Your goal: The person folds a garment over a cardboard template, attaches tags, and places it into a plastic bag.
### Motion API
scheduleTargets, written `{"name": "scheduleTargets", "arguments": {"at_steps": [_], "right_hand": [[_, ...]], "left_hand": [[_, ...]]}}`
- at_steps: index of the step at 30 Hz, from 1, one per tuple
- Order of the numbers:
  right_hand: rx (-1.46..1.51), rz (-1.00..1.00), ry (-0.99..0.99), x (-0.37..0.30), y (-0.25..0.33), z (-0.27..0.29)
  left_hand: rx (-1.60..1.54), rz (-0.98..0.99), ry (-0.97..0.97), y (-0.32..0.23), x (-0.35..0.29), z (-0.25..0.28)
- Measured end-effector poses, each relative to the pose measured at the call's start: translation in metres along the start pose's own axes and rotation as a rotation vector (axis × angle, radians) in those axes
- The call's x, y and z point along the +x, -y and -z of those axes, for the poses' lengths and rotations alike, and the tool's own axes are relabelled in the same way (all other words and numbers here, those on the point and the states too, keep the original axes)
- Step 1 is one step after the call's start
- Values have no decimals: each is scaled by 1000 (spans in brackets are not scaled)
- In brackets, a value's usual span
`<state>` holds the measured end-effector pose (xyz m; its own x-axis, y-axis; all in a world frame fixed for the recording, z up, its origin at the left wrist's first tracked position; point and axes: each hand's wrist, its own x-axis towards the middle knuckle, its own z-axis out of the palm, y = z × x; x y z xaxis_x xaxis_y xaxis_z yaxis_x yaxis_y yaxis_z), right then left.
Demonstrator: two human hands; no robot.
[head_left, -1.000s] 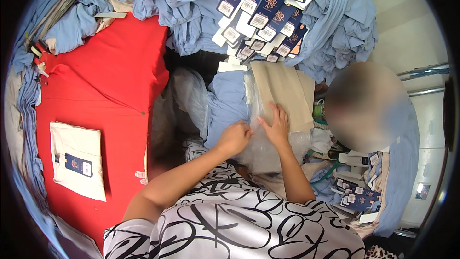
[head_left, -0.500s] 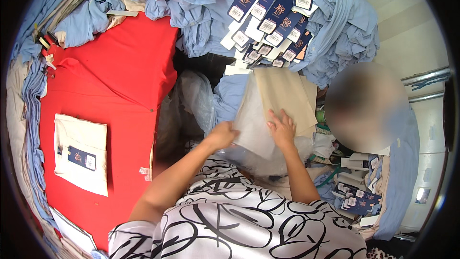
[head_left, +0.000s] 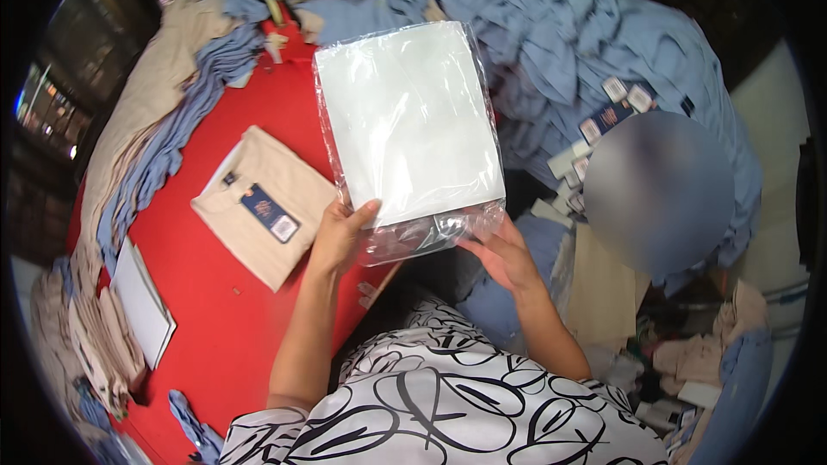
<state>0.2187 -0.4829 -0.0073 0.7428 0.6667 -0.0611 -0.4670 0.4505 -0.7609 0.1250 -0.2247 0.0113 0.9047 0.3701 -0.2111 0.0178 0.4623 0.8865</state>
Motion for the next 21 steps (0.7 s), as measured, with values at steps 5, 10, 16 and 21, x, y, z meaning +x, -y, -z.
{"name": "scheduleTargets", "arguments": {"at_steps": [5,10,16,21], "right_hand": [[-48,10,100,84,-14,-54],[-1170,810,210,105,-28,-132],[-1479,842,811,129,-132,-161],[-1312,942,757,129,-132,-164]], "left_hand": [[-70,-267,-268,-29,-23,28],[-94,-284,-488,-46,-46,65],[-393,-184,-597,-26,-40,109],[-486,-149,-588,-36,-46,108]]}}
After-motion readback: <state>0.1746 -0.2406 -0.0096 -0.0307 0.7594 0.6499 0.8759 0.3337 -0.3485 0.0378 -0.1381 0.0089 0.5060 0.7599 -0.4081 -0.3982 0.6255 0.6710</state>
